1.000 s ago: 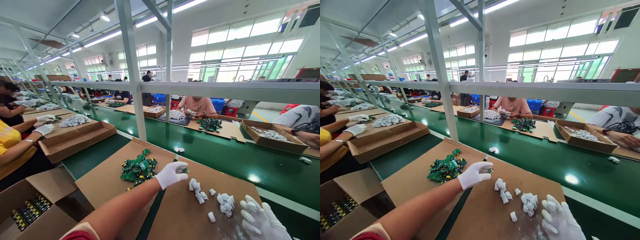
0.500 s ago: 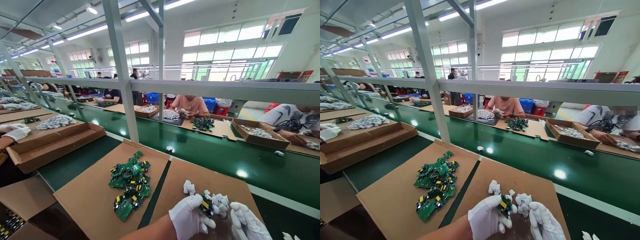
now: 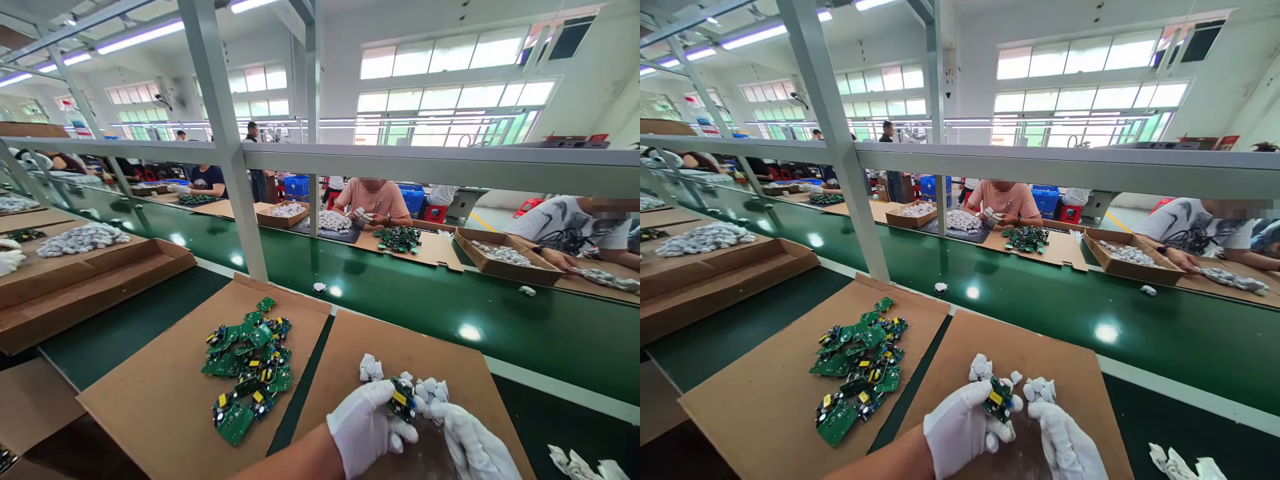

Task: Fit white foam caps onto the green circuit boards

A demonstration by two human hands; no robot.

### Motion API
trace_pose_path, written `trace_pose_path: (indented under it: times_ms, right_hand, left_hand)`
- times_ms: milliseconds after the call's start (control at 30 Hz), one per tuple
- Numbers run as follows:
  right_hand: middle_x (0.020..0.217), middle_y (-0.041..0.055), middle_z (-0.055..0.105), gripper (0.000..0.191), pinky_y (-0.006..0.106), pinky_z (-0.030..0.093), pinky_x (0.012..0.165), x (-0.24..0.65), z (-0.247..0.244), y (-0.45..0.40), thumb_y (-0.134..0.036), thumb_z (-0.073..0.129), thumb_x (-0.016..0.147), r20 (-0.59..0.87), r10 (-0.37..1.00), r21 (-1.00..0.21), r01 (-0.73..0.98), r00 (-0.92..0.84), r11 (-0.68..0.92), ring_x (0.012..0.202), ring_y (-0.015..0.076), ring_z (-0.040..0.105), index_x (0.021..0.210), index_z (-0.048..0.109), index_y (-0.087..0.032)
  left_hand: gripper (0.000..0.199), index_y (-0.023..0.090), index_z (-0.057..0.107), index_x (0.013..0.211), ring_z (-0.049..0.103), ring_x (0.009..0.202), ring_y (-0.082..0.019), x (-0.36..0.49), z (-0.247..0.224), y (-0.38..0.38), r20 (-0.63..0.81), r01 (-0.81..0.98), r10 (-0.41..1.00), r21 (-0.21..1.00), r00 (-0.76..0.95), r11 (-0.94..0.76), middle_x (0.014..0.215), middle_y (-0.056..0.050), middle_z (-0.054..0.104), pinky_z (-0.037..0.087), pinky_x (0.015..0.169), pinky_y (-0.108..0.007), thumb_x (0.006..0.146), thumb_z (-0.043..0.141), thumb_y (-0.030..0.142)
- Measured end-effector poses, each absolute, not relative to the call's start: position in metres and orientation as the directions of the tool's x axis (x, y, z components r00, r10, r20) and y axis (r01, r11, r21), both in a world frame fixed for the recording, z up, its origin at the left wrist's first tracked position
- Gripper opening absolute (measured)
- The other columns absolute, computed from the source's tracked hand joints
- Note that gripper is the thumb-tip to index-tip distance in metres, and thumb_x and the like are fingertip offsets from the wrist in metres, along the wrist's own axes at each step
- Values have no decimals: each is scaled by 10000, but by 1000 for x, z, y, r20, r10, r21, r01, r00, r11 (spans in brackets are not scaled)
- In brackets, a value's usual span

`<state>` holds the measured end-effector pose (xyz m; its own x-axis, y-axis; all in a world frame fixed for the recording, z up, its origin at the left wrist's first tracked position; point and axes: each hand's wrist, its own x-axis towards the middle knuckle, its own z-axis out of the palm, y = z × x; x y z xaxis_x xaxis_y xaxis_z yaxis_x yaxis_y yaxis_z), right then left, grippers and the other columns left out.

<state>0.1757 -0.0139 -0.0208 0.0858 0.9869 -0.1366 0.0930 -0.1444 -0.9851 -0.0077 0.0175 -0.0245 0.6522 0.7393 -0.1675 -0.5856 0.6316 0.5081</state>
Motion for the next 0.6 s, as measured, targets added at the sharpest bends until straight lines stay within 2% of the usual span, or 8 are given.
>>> trace_pose_path:
  times_ms: [100, 167, 300, 367, 433, 533, 600]
  right_hand:
    - [798, 44, 670, 420, 248, 507, 560, 172, -16, -14, -496, 597, 721, -49, 998, -972, 227, 44, -58, 640, 171, 606, 1016, 641, -199]
    - [843, 49, 667, 364, 255, 501, 601, 171, -13, -13, -436, 633, 713, 18, 999, -959, 283, 38, 6, 653, 162, 592, 982, 640, -192]
    - [670, 23, 626, 311, 237, 408, 438, 171, -10, -14, -432, 533, 803, 58, 995, -981, 189, 75, 43, 388, 79, 453, 898, 635, -154]
    - [636, 16, 604, 330, 226, 369, 394, 171, -9, -14, -436, 482, 833, 76, 992, -989, 137, 100, 62, 352, 64, 412, 867, 638, -147]
    - [685, 32, 622, 286, 232, 420, 445, 169, -9, -15, -413, 525, 812, 100, 991, -984, 157, 91, 85, 429, 88, 480, 848, 649, -157]
    - [876, 56, 657, 273, 290, 500, 704, 167, -7, -14, -345, 648, 730, 119, 992, -985, 133, 52, 111, 719, 161, 598, 957, 646, -193]
    - [888, 54, 665, 322, 307, 504, 738, 166, -7, -15, -340, 654, 728, 74, 995, -996, 53, 65, 71, 740, 165, 608, 1016, 632, -199]
  left_hand:
    - [326, 122, 568, 1008, 613, 613, -132, -9, -19, 17, -207, -572, 741, 517, 639, 637, 999, -121, 596, 364, 474, -195, 823, 463, 369]
    - [298, 140, 558, 1009, 621, 656, -143, -11, -13, 17, -239, -569, 737, 502, 632, 651, 988, -108, 600, 383, 509, -197, 829, 464, 358]
    - [269, 148, 527, 995, 624, 696, -158, -12, -2, 18, -311, -544, 729, 505, 610, 670, 979, -102, 601, 420, 572, -220, 832, 469, 354]
    - [267, 138, 515, 987, 624, 690, -164, -11, 0, 17, -341, -514, 722, 526, 603, 678, 970, -109, 602, 427, 569, -228, 827, 480, 349]
    - [276, 126, 510, 992, 626, 689, -167, -10, -1, 16, -354, -494, 713, 535, 605, 685, 966, -118, 603, 430, 568, -231, 829, 477, 347]
    - [296, 122, 505, 1023, 630, 705, -170, -8, -2, 16, -359, -490, 709, 533, 607, 690, 967, -121, 606, 435, 582, -236, 833, 468, 347]
    - [303, 124, 504, 1033, 633, 720, -175, -7, -2, 15, -365, -480, 706, 540, 606, 691, 984, -123, 605, 436, 588, -238, 824, 487, 342]
